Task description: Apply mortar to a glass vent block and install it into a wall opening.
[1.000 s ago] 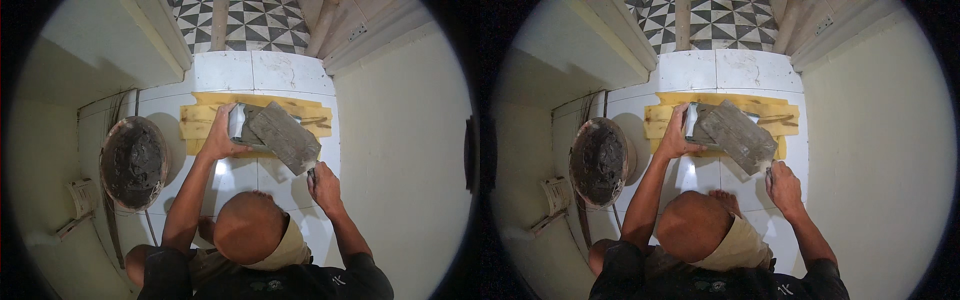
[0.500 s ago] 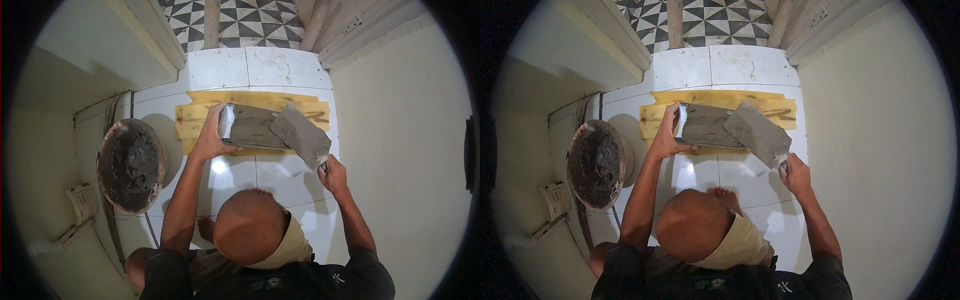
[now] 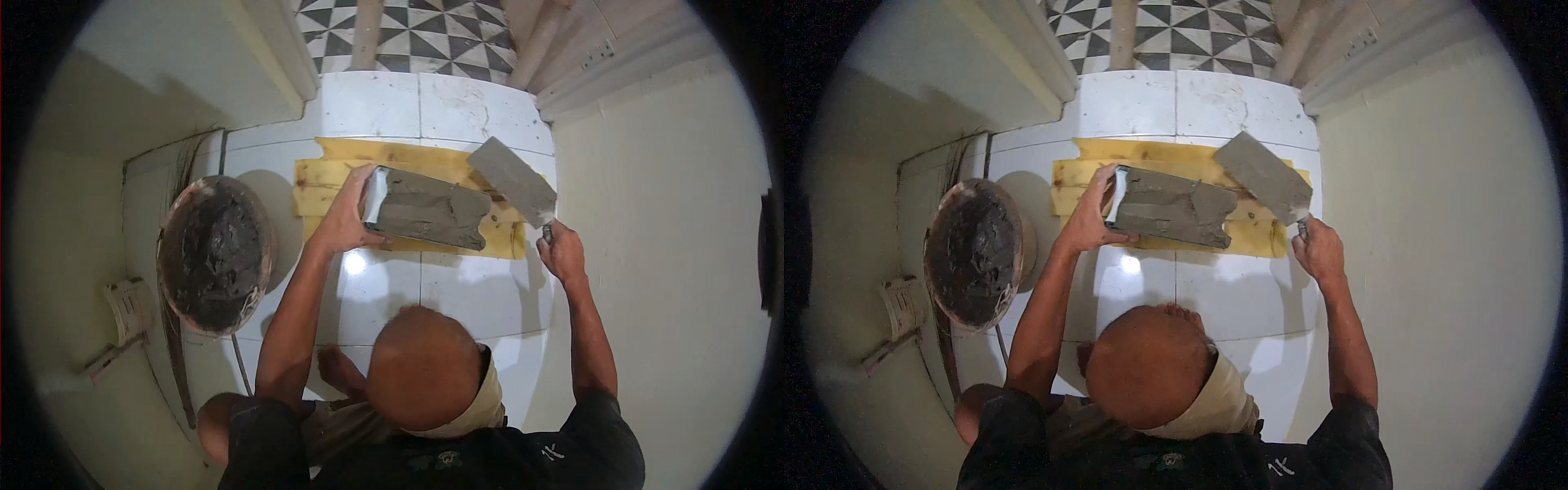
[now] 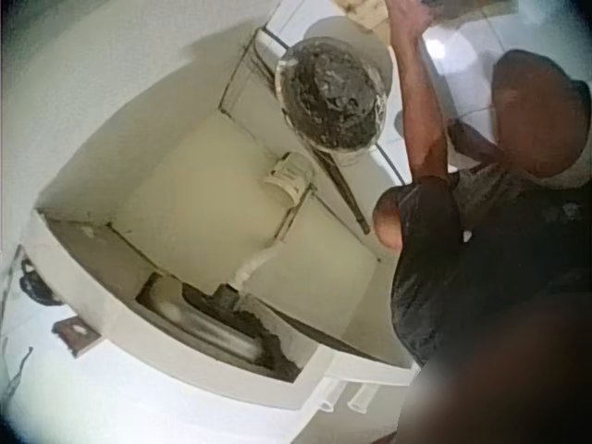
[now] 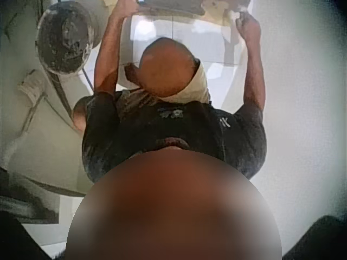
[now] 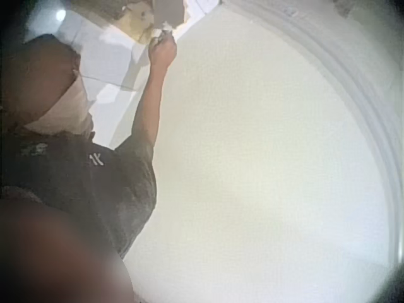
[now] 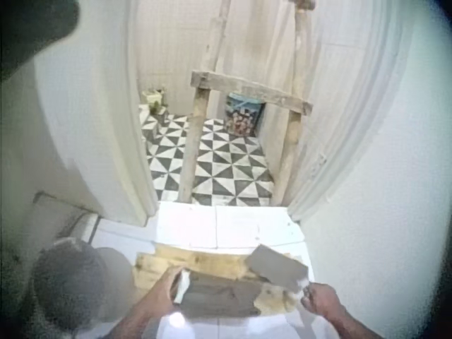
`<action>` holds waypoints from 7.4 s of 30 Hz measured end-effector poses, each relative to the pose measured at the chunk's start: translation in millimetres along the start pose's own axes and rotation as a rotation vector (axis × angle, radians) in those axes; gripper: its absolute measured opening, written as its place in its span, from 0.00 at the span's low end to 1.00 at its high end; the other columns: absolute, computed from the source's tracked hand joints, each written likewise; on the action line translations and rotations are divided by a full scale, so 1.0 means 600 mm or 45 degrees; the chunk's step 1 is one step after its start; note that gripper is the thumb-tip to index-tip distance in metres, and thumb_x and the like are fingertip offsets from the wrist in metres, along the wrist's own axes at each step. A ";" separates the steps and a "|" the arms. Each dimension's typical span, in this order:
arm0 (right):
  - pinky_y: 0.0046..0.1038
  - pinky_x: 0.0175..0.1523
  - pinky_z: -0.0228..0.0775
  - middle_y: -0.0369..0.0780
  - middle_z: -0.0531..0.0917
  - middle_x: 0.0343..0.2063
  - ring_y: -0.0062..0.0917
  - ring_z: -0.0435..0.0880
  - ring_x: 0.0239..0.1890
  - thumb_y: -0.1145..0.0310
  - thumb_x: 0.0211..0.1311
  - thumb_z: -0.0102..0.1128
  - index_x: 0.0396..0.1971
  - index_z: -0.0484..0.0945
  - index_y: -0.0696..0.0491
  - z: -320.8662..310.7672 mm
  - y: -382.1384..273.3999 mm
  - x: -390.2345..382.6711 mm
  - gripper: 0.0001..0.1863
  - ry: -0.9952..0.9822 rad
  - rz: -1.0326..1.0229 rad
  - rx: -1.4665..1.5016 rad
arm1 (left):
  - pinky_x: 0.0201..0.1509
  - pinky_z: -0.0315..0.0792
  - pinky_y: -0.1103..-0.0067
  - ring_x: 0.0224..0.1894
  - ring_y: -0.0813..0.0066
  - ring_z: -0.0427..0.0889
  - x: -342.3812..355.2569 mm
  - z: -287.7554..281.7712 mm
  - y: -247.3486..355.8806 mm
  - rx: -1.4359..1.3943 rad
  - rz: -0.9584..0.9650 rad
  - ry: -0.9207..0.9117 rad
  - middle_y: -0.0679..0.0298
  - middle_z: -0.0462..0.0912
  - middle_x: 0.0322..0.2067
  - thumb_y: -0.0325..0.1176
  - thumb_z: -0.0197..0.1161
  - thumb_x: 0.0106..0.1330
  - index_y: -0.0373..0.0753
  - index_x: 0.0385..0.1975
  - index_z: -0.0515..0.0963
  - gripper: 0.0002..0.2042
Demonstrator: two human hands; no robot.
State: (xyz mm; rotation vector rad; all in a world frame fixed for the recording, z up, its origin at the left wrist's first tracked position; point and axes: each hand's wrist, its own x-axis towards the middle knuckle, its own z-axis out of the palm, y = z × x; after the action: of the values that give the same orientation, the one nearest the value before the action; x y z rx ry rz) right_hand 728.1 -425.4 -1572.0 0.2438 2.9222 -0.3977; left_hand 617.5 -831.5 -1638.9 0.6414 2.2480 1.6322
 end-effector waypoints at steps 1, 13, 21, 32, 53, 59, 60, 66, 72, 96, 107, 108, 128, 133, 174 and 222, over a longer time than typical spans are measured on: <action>0.45 0.38 0.72 0.50 0.80 0.28 0.49 0.80 0.31 0.72 0.46 0.62 0.35 0.75 0.58 -0.003 -0.006 0.008 0.14 0.044 -0.061 0.013 | 0.73 0.53 0.70 0.68 0.55 0.59 -0.007 -0.014 -0.008 0.010 0.051 0.025 0.50 0.60 0.64 0.33 0.83 0.28 0.33 0.68 0.53 0.60; 0.44 0.36 0.71 0.49 0.77 0.24 0.47 0.79 0.27 0.74 0.48 0.61 0.34 0.74 0.57 -0.242 -0.559 0.042 0.12 0.096 -1.393 -0.256 | 0.74 0.53 0.71 0.69 0.54 0.60 -0.035 0.003 -0.011 0.032 0.027 0.088 0.48 0.62 0.65 0.31 0.79 0.29 0.36 0.69 0.52 0.59; 0.34 0.29 0.69 0.40 0.77 0.19 0.34 0.81 0.25 0.68 0.45 0.58 0.19 0.77 0.51 0.059 -0.858 0.042 0.03 0.174 -2.052 -0.633 | 0.67 0.62 0.68 0.65 0.55 0.67 -0.037 0.027 -0.051 0.265 -0.312 -0.219 0.49 0.74 0.57 0.39 0.77 0.34 0.40 0.62 0.69 0.45; 0.34 0.48 0.77 0.48 0.86 0.33 0.36 0.87 0.37 0.62 0.42 0.61 0.27 0.85 0.56 0.046 -0.967 0.069 0.15 -0.641 -1.730 -0.954 | 0.70 0.60 0.68 0.64 0.51 0.67 -0.018 0.025 -0.013 0.377 -0.130 -0.104 0.48 0.72 0.59 0.37 0.80 0.32 0.35 0.59 0.70 0.45; 0.35 0.33 0.67 0.47 0.74 0.22 0.35 0.70 0.23 0.64 0.47 0.52 0.29 0.74 0.59 -0.255 -0.364 0.039 0.14 -0.571 -0.800 0.132 | 0.67 0.63 0.68 0.64 0.55 0.67 -0.025 -0.014 0.012 0.257 -0.389 -0.408 0.46 0.66 0.64 0.38 0.81 0.36 0.33 0.65 0.60 0.51; 0.32 0.28 0.71 0.44 0.78 0.20 0.31 0.78 0.19 0.68 0.54 0.67 0.37 0.69 0.55 -0.092 -0.199 -0.152 0.16 -0.145 -0.259 0.390 | 0.72 0.56 0.70 0.69 0.55 0.61 -0.013 0.006 -0.011 -0.044 -0.026 0.058 0.50 0.62 0.66 0.35 0.84 0.30 0.38 0.69 0.54 0.60; 0.32 0.28 0.71 0.45 0.78 0.20 0.33 0.78 0.20 0.69 0.54 0.67 0.37 0.70 0.56 -0.052 -0.206 -0.174 0.16 -0.062 -0.164 0.432 | 0.73 0.55 0.71 0.70 0.56 0.59 -0.014 0.008 -0.006 -0.063 -0.067 0.022 0.50 0.59 0.67 0.35 0.84 0.30 0.38 0.70 0.53 0.61; 0.43 0.33 0.72 0.51 0.78 0.28 0.50 0.80 0.30 0.68 0.54 0.66 0.37 0.69 0.57 0.096 -0.255 -0.212 0.16 0.058 -0.059 0.425 | 0.73 0.55 0.70 0.69 0.57 0.60 -0.010 0.011 -0.030 -0.014 -0.005 0.034 0.50 0.61 0.67 0.34 0.83 0.34 0.36 0.69 0.52 0.58; 0.48 0.34 0.71 0.53 0.74 0.30 0.53 0.77 0.32 0.69 0.55 0.61 0.37 0.65 0.59 0.159 -0.254 -0.204 0.16 -0.094 -0.026 0.240 | 0.73 0.54 0.70 0.69 0.55 0.60 -0.005 0.017 -0.049 -0.024 0.010 0.079 0.50 0.62 0.66 0.35 0.82 0.34 0.36 0.69 0.53 0.57; 0.49 0.36 0.71 0.55 0.74 0.33 0.54 0.77 0.33 0.72 0.60 0.56 0.42 0.65 0.60 0.102 -0.281 -0.224 0.15 0.093 0.092 0.262 | 0.73 0.57 0.70 0.68 0.57 0.63 0.002 0.010 -0.048 -0.013 -0.040 -0.010 0.49 0.64 0.65 0.32 0.85 0.26 0.32 0.68 0.53 0.62; 0.49 0.39 0.71 0.56 0.77 0.34 0.55 0.78 0.36 0.72 0.59 0.56 0.43 0.67 0.61 0.128 -0.221 -0.250 0.15 0.183 0.280 0.359 | 0.72 0.57 0.71 0.68 0.59 0.63 -0.001 0.013 -0.052 -0.082 -0.064 0.006 0.50 0.65 0.64 0.32 0.86 0.25 0.32 0.68 0.53 0.63; 0.48 0.39 0.71 0.56 0.77 0.33 0.55 0.78 0.36 0.72 0.59 0.56 0.42 0.68 0.61 0.118 -0.225 -0.252 0.14 0.174 0.313 0.429 | 0.72 0.57 0.71 0.68 0.59 0.63 -0.002 0.011 -0.053 -0.087 -0.067 0.005 0.50 0.65 0.64 0.31 0.86 0.25 0.32 0.68 0.53 0.63; 0.44 0.32 0.71 0.52 0.80 0.22 0.51 0.80 0.25 0.70 0.58 0.56 0.36 0.70 0.60 0.216 -0.175 -0.240 0.11 0.230 0.386 0.757 | 0.72 0.56 0.73 0.68 0.63 0.63 0.001 0.019 -0.037 -0.180 -0.167 -0.011 0.52 0.65 0.64 0.30 0.86 0.25 0.32 0.69 0.52 0.63; 0.42 0.30 0.71 0.50 0.79 0.20 0.46 0.80 0.23 0.68 0.57 0.58 0.32 0.71 0.60 0.215 -0.168 -0.250 0.10 0.252 0.407 0.737 | 0.73 0.55 0.72 0.68 0.62 0.62 -0.009 0.012 -0.050 -0.187 -0.109 0.008 0.52 0.64 0.65 0.30 0.86 0.25 0.32 0.68 0.52 0.63; 0.29 0.31 0.70 0.39 0.78 0.19 0.28 0.75 0.21 0.67 0.46 0.63 0.27 0.75 0.59 -0.169 -0.302 0.016 0.12 -0.430 -0.650 0.685 | 0.59 0.70 0.64 0.52 0.51 0.78 -0.190 -0.285 0.349 1.052 -0.313 -0.005 0.49 0.80 0.47 0.35 0.68 0.55 0.33 0.46 0.76 0.20; 0.43 0.40 0.75 0.52 0.82 0.26 0.50 0.83 0.33 0.68 0.55 0.55 0.32 0.80 0.59 0.034 -0.646 0.034 0.11 -0.475 -1.083 -0.237 | 0.31 0.68 0.71 0.22 0.68 0.69 -0.341 -0.235 0.131 0.454 -0.257 1.366 0.55 0.72 0.20 0.40 0.61 0.68 0.32 0.27 0.74 0.15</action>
State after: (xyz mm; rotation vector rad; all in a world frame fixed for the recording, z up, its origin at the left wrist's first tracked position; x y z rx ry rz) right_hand 639.7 -796.6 -1499.6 -1.0064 2.5145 -0.2306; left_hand 740.1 -1031.1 -1525.0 -0.5716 3.2042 1.6806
